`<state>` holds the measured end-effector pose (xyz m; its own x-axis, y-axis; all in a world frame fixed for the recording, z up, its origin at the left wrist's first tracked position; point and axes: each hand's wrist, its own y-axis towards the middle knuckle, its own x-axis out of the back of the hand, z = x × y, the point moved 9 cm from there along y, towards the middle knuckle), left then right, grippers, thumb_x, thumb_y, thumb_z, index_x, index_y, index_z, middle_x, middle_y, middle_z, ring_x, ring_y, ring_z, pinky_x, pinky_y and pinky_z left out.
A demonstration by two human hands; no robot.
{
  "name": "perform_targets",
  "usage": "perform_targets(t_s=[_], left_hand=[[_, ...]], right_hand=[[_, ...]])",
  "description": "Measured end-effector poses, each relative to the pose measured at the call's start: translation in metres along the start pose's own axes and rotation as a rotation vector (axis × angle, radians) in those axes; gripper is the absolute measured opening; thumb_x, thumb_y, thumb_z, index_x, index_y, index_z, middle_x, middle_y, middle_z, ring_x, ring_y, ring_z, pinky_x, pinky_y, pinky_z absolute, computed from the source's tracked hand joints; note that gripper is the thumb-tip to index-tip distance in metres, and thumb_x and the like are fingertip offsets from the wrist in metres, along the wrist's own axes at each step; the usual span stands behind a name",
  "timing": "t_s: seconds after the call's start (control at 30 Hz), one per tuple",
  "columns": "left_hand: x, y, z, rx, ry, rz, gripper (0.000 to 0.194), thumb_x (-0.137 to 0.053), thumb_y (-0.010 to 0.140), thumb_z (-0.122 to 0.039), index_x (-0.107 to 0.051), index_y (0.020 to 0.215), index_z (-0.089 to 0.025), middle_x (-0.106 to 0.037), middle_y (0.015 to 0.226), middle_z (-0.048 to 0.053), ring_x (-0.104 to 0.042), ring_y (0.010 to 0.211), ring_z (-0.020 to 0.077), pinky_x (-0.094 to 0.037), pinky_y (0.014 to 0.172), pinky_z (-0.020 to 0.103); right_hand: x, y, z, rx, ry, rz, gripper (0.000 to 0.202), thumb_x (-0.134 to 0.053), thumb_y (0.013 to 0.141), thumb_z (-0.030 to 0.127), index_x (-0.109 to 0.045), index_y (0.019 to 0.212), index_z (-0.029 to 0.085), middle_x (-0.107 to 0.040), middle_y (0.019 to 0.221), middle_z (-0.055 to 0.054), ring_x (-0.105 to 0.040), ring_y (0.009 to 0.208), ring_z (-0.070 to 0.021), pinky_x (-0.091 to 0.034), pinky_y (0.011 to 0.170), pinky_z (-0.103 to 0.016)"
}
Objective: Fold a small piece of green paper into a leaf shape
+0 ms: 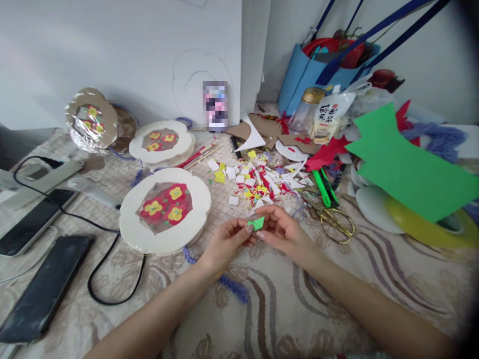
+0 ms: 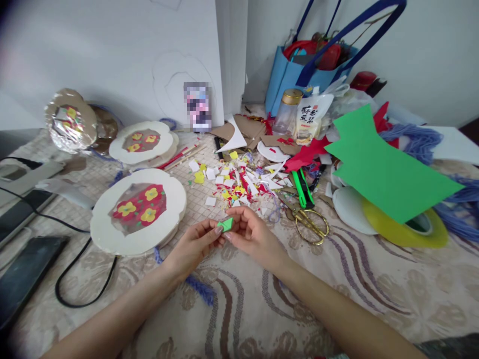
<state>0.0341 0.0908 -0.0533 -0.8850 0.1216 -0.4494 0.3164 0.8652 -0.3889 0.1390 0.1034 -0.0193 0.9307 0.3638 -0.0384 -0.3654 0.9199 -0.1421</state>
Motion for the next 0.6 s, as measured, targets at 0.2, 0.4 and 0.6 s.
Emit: perform_targets(t_s=[0.2,0.4,0.6], left_hand=[[0.000,-0.001,-0.006,-0.072,0.124,0.004,0.026,-0.067,0.074,-0.037,-0.057,0.078,-0.013,-0.060,0.065,0.000,-0.053,0.062,0.0102,-0.040,0.063,0.023],[-0.002,-0.005,-0.023,-0.213,0.366,-0.025,0.023,-0.062,0.078,-0.035,-0.056,0.078,-0.013,-0.058,0.066,0.001,-0.051,0.064,0.0112,-0.040,0.062,0.024],[-0.002,-0.004,-0.016,-0.190,0.293,-0.003,0.021,-0.066,0.074,-0.030,-0.055,0.080,-0.014,-0.058,0.071,0.000,-0.051,0.066,0.0101,-0.040,0.062,0.022]], right_hand=[[0.003,0.003,-0.008,-0.028,0.050,-0.019,0.016,-0.063,0.078,0.024,-0.055,0.092,0.020,-0.057,0.083,0.000,-0.055,0.076,-0.0126,-0.045,0.068,-0.024],[0.005,0.002,-0.010,-0.048,-0.006,-0.027,0.010,-0.060,0.081,0.027,-0.054,0.080,0.019,-0.050,0.068,0.003,-0.046,0.058,-0.0094,-0.036,0.053,-0.021],[0.005,0.001,-0.009,-0.053,-0.028,-0.036,0.013,-0.058,0.082,0.027,-0.051,0.076,0.018,-0.045,0.063,0.005,-0.043,0.055,-0.0085,-0.032,0.050,-0.021]])
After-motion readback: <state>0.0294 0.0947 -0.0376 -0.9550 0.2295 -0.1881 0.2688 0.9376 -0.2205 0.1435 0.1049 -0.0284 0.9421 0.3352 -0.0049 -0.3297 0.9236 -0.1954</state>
